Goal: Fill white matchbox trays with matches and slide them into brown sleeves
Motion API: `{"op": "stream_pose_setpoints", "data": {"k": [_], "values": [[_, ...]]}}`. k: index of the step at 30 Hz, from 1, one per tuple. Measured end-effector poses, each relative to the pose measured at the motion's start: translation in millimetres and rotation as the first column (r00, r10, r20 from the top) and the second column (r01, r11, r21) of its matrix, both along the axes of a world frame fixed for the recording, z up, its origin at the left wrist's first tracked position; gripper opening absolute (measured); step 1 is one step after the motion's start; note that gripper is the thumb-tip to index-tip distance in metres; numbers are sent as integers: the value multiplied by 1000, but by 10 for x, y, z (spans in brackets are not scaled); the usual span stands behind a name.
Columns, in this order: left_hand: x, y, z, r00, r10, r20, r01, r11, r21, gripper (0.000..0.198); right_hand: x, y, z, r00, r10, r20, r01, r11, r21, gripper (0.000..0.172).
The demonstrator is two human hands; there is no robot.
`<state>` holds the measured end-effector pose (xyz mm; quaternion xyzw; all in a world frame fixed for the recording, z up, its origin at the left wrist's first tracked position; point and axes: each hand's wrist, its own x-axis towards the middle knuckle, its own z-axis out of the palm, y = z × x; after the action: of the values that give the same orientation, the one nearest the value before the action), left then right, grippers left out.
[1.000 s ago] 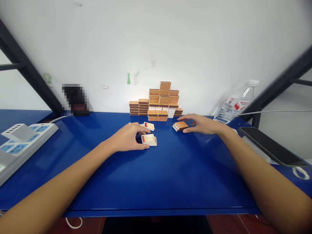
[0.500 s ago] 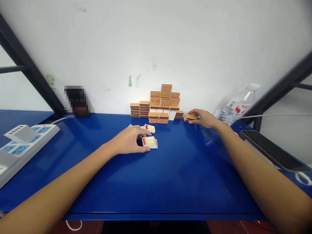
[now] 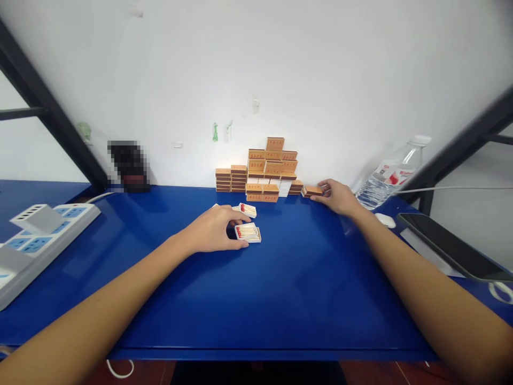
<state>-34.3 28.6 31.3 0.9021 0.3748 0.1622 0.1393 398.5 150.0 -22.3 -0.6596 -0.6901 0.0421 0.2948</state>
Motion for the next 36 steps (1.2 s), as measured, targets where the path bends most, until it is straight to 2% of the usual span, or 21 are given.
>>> {"op": "stream_pose_setpoints", "data": {"k": [4,8,19,23,25,27,28,29,30,31,33,36], "values": [[1,9,-10,1000,0,5,0,1000,-4,58,-137,-2,-29,999,-52,2,52,998,36,58],[-8,12,-10,1000,-5,11,5,1000,-14,59,-238,-31,-36,994,-109,16,108,993,45,52],[-10,17,-34,1000,-18,16,18,1000,-5,54,-422,-109,-34,983,-123,137,118,992,47,41],[-7,14,-31,1000,-12,28,12,1000,7,53,-452,-227,105,961,-154,229,138,987,81,49],[-1,10,-29,999,7,37,-7,1000,18,55,-522,-344,249,943,-175,282,131,977,167,41],[8,5,-28,998,26,49,-27,999,24,56,-683,-510,406,971,-77,224,33,981,193,27],[14,1,-29,998,28,55,-30,999,25,56,-800,-610,473,989,55,135,-74,988,134,26],[20,-3,-32,998,26,63,-28,999,27,56,-937,-717,523,968,246,42,-248,967,59,28],[27,-9,-37,997,18,72,-20,999,29,57,-1086,-826,553,909,415,-45,-416,910,1,30],[34,-14,-44,997,4,83,-7,1000,28,58,-1236,-932,562,842,530,-101,-535,844,-31,33],[47,-26,-62,993,-23,118,21,1000,19,62,-1503,-1106,529,744,658,-116,-667,743,-58,41],[63,-36,-90,983,-45,178,47,999,-4,72,-1724,-1231,439,702,699,-135,-711,699,-75,39]]}}
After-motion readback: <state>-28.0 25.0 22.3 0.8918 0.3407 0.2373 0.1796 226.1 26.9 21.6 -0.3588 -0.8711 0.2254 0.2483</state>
